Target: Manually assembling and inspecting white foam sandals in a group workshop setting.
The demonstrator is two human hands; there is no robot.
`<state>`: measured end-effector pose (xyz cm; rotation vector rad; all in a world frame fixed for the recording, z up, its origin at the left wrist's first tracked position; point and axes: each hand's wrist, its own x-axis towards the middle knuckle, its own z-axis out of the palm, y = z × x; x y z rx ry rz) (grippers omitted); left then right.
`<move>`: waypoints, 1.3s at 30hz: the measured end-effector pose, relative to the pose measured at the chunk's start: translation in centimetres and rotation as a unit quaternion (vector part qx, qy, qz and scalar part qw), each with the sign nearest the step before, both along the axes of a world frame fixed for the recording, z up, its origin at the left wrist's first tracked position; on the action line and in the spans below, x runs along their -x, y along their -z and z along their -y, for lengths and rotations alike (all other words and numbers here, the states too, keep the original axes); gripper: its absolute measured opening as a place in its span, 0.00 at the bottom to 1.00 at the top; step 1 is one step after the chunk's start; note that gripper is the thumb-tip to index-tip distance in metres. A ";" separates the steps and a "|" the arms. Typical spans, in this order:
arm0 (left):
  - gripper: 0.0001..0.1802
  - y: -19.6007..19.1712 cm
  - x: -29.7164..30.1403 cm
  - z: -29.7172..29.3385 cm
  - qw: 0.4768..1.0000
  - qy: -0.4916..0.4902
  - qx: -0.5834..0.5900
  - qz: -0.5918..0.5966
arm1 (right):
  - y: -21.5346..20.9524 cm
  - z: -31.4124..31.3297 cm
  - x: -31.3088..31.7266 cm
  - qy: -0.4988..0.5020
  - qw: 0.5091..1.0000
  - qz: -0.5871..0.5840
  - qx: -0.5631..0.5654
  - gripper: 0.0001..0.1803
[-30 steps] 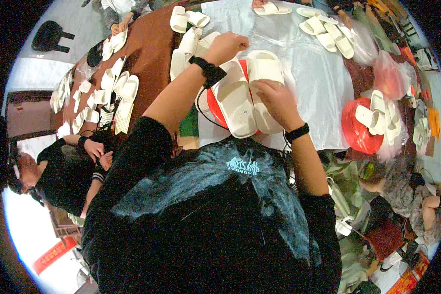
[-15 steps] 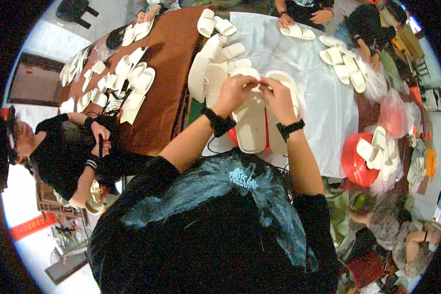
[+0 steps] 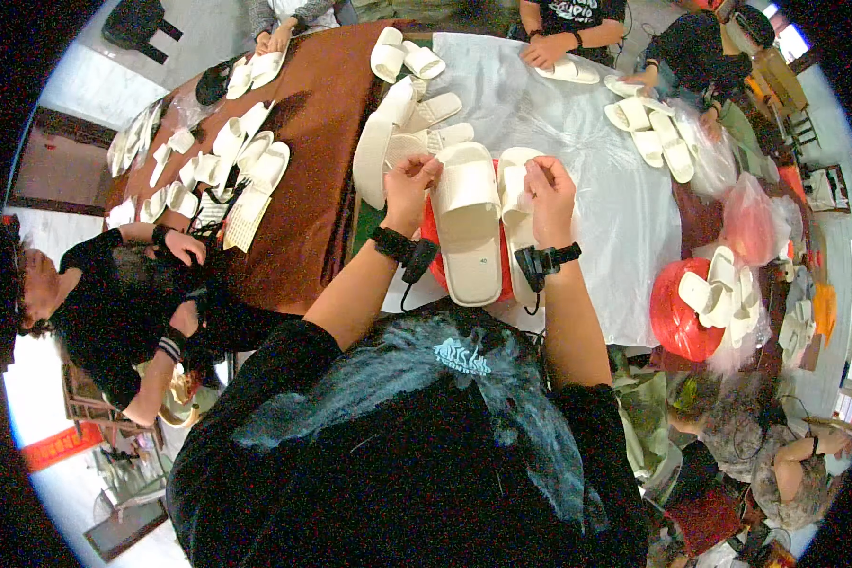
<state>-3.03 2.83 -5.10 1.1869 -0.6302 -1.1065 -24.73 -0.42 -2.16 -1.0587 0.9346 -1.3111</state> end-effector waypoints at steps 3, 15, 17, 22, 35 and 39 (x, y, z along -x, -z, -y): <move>0.04 0.0 -0.3 0.1 1.000 -0.012 -0.013 0.014 | 0.4 0.4 0.8 0.001 0.996 0.092 -0.017 0.03; 0.09 1.1 -2.1 0.0 0.993 -0.087 -0.041 0.072 | 0.8 -0.2 1.1 -0.002 0.984 0.176 -0.015 0.03; 0.09 1.1 -2.3 -0.3 0.993 -0.087 -0.044 0.072 | 0.7 -0.4 0.9 0.007 0.985 0.174 -0.019 0.03; 0.09 -0.2 -2.4 -0.3 0.995 -0.029 -0.013 0.090 | 0.3 0.2 1.1 -0.020 0.991 0.132 0.007 0.03; 0.07 -4.2 0.9 3.7 0.942 0.177 0.032 0.284 | -1.1 2.1 -4.1 -0.080 0.965 -0.229 0.102 0.09; 0.04 -2.6 1.9 4.0 0.964 0.199 -0.004 0.175 | -0.4 2.2 -3.3 -0.028 0.973 -0.196 0.116 0.08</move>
